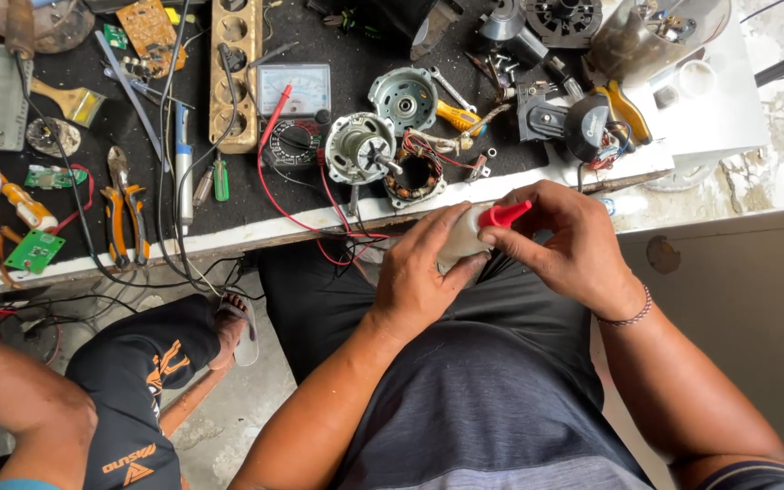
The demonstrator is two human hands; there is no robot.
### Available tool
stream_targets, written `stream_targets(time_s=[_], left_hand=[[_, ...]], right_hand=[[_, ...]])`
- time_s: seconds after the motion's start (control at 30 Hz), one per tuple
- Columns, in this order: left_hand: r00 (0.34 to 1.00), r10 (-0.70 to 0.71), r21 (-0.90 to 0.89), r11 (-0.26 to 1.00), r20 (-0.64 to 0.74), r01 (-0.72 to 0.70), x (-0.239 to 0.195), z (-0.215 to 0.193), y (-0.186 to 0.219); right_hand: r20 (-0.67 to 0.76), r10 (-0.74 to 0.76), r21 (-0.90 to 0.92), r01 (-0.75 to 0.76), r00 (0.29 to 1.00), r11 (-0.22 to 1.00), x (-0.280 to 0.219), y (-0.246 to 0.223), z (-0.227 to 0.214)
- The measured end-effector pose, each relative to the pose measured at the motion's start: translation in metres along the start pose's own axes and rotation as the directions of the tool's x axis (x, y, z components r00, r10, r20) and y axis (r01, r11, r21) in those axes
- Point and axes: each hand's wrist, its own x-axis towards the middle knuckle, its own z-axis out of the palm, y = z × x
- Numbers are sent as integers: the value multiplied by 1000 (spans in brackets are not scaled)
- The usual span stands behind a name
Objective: The person cleans a small electric motor component with a yellow sponge, then retrieves a small metal part from a container and inserts it into the motor. They open a white bottle and apply liquid to the motor part.
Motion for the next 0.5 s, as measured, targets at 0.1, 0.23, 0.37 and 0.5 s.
stream_targets(time_s=[0.1,0.23,0.37,0.5], left_hand=[[1000,6,21,1000,-5,-6,0,0,-1],[1000,14,8,1000,-1,-14,-1,1,1],[1000,8,15,1000,-6,-8,-1,2,0],[1000,2,19,1000,1,-2,-1,2,1]], right_hand=[[57,-20,-21,21,998,1000,5,-15,-3],[79,9,26,-11,997,1000,2,-3,-5],[79,18,43,-21,997,999,3,-5,-5],[64,10,-1,-10,998,1000,3,-3,-5]])
